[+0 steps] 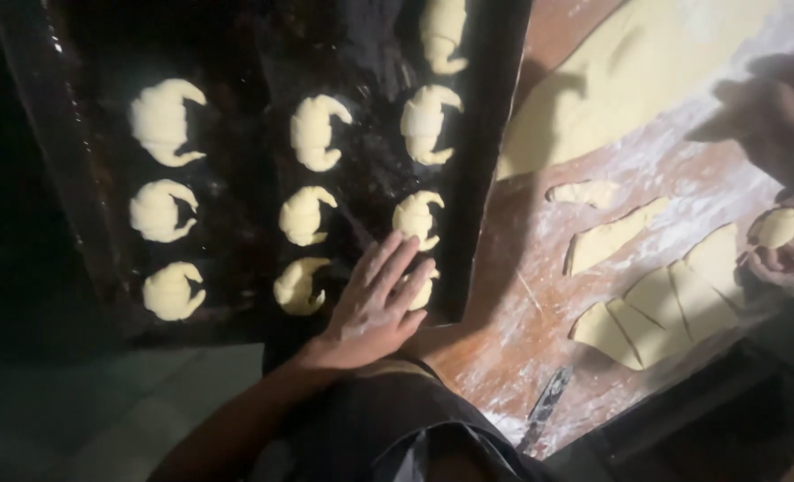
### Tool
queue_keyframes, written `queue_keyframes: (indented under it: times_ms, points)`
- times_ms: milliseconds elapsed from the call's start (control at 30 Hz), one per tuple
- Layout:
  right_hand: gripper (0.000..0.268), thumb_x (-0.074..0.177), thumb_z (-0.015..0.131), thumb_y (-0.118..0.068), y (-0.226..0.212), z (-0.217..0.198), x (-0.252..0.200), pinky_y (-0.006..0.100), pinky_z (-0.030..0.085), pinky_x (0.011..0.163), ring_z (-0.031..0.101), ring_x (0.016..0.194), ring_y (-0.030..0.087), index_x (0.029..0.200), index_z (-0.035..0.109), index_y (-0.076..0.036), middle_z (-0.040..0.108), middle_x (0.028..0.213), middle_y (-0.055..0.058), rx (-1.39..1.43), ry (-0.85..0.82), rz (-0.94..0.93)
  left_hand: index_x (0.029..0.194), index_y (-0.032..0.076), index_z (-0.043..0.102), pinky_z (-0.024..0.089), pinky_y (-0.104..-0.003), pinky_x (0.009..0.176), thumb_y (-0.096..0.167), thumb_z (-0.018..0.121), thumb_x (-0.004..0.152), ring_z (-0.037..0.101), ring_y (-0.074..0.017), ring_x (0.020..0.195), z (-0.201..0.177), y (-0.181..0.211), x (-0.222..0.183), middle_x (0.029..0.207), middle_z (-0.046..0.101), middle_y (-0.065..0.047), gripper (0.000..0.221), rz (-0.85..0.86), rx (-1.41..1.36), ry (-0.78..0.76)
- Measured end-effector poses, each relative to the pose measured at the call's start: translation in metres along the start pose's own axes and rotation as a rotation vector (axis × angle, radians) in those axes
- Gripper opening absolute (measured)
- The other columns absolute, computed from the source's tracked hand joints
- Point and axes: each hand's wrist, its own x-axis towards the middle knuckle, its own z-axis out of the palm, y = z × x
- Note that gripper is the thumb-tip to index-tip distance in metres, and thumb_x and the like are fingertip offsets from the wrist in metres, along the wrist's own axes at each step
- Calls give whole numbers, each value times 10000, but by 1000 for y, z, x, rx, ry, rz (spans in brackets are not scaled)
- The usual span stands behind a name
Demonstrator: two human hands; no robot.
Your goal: Rolling and shaping dough triangles into croissants and placing them on a baking tray.
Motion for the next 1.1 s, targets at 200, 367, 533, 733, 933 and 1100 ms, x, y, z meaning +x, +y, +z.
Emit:
queue_keyframes:
  times_ms: [200,367,533,733,933,1100]
  points:
    - [208,821,895,-201,-127,-122,241,363,547,748,716,925,246,923,752,-90,743,997,37,-235,171,-259,1373,45,601,433,-494,1132,148,744,856,477,-379,1407,-43,-16,-30,1515,476,-180,546,-76,-124,149]
    - [161,1079,523,-73,-44,-10,291,223,552,890,674,1062,126,1202,622,-44,631,1173,59,313,2,-282,1342,49,621,518,-448,1056,57,719,850,617,-337,1282,-65,-32,-61,1399,612,-151,502,-192,-178,324]
    - [111,1108,633,-120,-42,44,384,374,498,574,637,691,242,1172,690,-48,678,900,121,271,-296,-29,1250,26,643,557,-445,939,85,748,794,672,-369,1098,-68,-53,-93,1224,687,-171,472,-372,-180,436]
    - [175,985,704,-185,-108,5,442,341,472,531,609,696,180,1056,652,-33,620,823,92,881,-510,778,1209,52,682,575,-431,886,85,766,776,696,-352,1039,-69,-64,-97,1147,716,-160,443,-579,-272,446]
    - [143,992,642,-130,-102,8,441,311,539,582,644,707,167,1058,660,-5,657,817,104,840,-575,722,1185,51,668,569,-443,842,102,779,760,686,-342,963,-69,-73,-88,1083,704,-154,443,-472,-323,390]
    - [183,1023,611,-159,-94,18,433,314,533,603,625,726,156,1101,637,5,630,823,53,912,-525,703,1195,57,673,573,-438,869,60,727,795,699,-336,993,-78,-72,-85,1113,718,-148,404,-469,-306,398]
